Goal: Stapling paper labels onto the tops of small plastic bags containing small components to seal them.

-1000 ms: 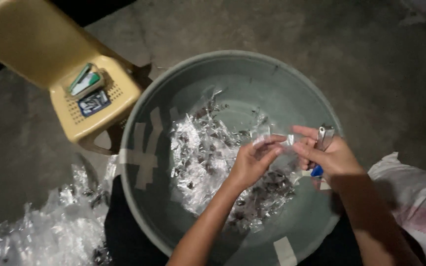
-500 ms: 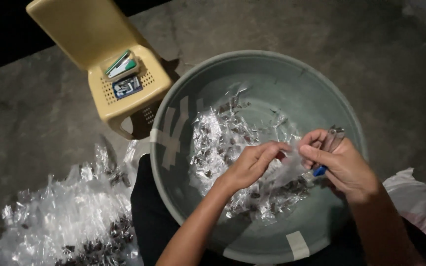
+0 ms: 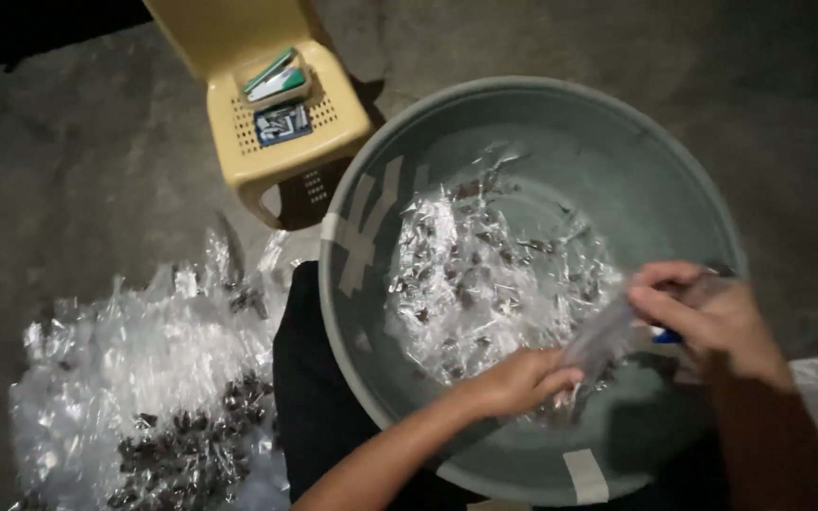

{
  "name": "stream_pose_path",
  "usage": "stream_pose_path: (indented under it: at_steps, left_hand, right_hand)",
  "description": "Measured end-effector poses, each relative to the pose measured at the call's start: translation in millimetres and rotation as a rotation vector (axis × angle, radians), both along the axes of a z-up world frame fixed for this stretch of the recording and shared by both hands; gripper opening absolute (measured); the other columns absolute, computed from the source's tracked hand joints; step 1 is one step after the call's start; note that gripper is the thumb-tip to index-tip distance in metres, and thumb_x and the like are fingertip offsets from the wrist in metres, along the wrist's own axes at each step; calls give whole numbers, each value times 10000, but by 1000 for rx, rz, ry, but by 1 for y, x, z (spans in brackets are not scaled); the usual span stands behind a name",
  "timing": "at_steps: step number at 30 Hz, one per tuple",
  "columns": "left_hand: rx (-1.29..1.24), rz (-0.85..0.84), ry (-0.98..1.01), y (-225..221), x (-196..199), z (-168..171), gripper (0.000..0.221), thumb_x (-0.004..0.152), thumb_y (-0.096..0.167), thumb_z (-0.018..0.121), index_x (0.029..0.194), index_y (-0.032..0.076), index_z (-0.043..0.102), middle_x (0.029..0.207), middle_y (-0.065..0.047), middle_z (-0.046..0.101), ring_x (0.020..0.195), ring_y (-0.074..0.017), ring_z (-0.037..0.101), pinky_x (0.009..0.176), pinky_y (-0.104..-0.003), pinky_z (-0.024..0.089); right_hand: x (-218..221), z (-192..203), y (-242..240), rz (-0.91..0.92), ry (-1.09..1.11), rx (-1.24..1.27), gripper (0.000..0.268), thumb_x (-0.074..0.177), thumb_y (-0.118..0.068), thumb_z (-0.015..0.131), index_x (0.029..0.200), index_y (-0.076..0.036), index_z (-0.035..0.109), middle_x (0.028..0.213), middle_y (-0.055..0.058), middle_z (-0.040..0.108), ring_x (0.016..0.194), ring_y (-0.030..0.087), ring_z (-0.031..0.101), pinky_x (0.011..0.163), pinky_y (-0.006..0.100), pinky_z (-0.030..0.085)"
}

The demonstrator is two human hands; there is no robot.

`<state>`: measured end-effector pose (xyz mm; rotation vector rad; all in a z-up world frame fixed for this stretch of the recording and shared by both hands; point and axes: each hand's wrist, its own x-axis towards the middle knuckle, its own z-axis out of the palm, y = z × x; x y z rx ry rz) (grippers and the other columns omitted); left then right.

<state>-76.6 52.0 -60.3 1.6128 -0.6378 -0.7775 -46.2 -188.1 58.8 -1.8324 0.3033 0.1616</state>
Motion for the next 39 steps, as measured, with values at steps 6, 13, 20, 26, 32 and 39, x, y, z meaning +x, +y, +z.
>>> stream_pose_path:
  at_steps: [6,13,20,26,32,39]
  left_hand:
    - [622,209,-228,35,72,-134,352,773,-18,709,1115,64,721,995,-111,720,740,-229,661,668,-352,575]
    - [1016,918,-274,91,140,-201,594,825,475,767,1221,82,561,1196,-165,626,1078,-381,617,867,-544,498]
    - [436,907,-93,54,136,-185,204,912,303,650,891,101,663,768,-35,658,691,-215,592,685,-361,494]
    - [-301,888,386,38,121,-34,287,835,63,792,1047,16,605,821,-81,690,748,-182,712,730,-307,636]
    - [-446,787,343,32,95,27,330,841,52,794,1139,-20,670,937,-122,742,838,-167,744,774,-275,643]
    - [-526,762,228,39,79,66,377,836,29,833,1168,-16,661,965,-148,735,826,-193,759,752,-284,660]
  right_hand:
    - [-16,14,-8,-79,-150,-205,167,876,32,728,1031,85,697,1017,199,719,818,261,643,773,370,548]
    - [-9,20,1,29,-195,-282,136,800,9,730,914,82,714,1161,176,678,1037,253,613,873,371,482]
    - [-10,15,2,0,-171,-246,102,853,68,696,944,111,684,967,229,712,720,271,647,585,355,534]
    - [-5,-21,4,-39,-11,-46,234,877,10,683,1072,135,712,909,239,723,710,263,632,642,337,498]
    - [-5,-27,47,106,62,398,511,863,50,683,1371,65,626,885,119,686,601,123,570,527,257,524]
    - [-9,-8,80,93,-69,383,539,863,33,723,1380,91,585,887,102,690,597,83,588,514,246,545]
